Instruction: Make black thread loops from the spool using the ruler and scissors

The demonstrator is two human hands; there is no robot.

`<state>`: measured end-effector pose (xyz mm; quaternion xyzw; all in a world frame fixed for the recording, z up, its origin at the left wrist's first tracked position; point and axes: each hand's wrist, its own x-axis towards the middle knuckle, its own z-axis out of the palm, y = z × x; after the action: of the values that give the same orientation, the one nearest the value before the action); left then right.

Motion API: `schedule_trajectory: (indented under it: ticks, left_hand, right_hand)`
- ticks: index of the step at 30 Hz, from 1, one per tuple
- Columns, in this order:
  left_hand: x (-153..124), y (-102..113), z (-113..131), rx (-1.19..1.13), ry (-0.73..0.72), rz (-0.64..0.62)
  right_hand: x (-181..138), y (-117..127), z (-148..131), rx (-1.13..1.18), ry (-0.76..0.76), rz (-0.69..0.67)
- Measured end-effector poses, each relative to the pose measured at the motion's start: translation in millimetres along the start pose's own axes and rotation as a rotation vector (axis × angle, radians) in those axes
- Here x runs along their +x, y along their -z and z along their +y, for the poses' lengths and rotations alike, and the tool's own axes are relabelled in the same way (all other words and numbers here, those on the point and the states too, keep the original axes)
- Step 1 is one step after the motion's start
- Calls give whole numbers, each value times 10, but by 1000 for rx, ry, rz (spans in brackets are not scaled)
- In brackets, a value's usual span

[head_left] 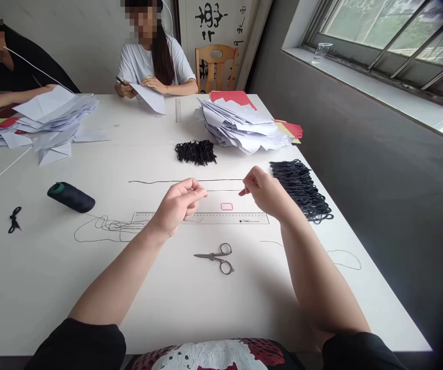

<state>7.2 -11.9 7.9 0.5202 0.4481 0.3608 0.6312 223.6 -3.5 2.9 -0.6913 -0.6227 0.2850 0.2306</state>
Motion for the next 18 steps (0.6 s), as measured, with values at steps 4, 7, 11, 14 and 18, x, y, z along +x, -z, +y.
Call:
schedule_trajectory:
  ticks: [4,7,11,14,18]
  left_hand:
    - [-84,259,165,358,-114,66]
    - [-205,579,304,898,-28,77]
    - [-301,783,359,1272,38,-48]
    - [-257,565,284,1060,-122,92]
    - [-159,58,130,357,-121,13]
  right_hand:
    - [37,119,107,-56,-53,72]
    - [61,233,209,-84,-81,140]
    - [4,356,209,171,68,63]
    - [-103,337,91,462,267,-116]
    - [-236,181,-94,626,402,-216]
